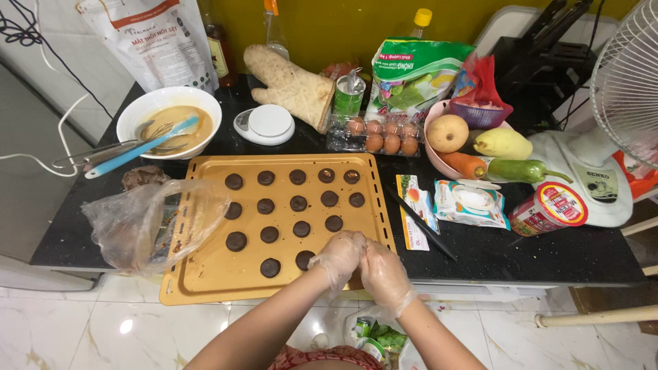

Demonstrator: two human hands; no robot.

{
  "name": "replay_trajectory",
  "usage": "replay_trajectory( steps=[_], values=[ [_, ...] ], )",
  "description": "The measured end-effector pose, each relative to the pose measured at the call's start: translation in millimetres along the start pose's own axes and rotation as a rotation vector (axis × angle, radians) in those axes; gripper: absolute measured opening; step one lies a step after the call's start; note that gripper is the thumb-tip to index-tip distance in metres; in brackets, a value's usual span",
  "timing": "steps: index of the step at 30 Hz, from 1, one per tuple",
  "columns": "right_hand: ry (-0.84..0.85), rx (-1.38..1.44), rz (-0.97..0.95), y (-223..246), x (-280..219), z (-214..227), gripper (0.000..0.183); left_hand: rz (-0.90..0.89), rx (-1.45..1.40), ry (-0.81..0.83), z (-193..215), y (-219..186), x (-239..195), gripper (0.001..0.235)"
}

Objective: The person places small dark round food items into the indentations of a yellow tray, then adds small crumbled pieces on top of each item. The person uses gloved hands to handle the food and a black tool to adjust the crumbles. The tray remains on the kitchen counter throughout.

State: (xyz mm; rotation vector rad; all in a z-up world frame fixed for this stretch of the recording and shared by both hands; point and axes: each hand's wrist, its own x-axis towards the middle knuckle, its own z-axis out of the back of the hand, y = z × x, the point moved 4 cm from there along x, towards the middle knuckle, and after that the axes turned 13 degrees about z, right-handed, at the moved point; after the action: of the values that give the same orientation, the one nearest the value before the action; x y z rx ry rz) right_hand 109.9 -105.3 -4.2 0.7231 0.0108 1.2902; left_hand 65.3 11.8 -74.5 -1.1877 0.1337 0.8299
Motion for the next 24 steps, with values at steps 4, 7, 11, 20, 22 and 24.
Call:
replay_trajectory(
  steps=[4, 7, 11, 20, 22, 24],
  values=[
    [-0.066, 0.048, -0.034, -2, 1, -1, 0.018, -0.26, 0.068, -0.156, 11, -25, -19, 0.041],
    [0.036, 0.072, -0.029, -8, 5, 9, 0.02, 0.209, -0.5, 0.166, 8, -18, -18, 0.046],
    [-0.06, 0.65, -0.499, -22, -4, 14, 0.021, 0.227, -0.691, 0.277, 20, -18, -31, 0.038],
    [-0.223, 0.884, -0.532, -42, -17, 4, 0.022, 0.1, -0.644, 0.392, 21, -14, -41, 0.04],
    [-0.255, 0.772, -0.519, -52, -12, 2, 0.022, 0.077, -0.65, 0.392, 20, -13, -40, 0.038],
    [-0.259, 0.571, -0.404, -63, 7, 6, 0.024, 0.161, -0.609, 0.376, 21, -6, -41, 0.032]
  ],
)
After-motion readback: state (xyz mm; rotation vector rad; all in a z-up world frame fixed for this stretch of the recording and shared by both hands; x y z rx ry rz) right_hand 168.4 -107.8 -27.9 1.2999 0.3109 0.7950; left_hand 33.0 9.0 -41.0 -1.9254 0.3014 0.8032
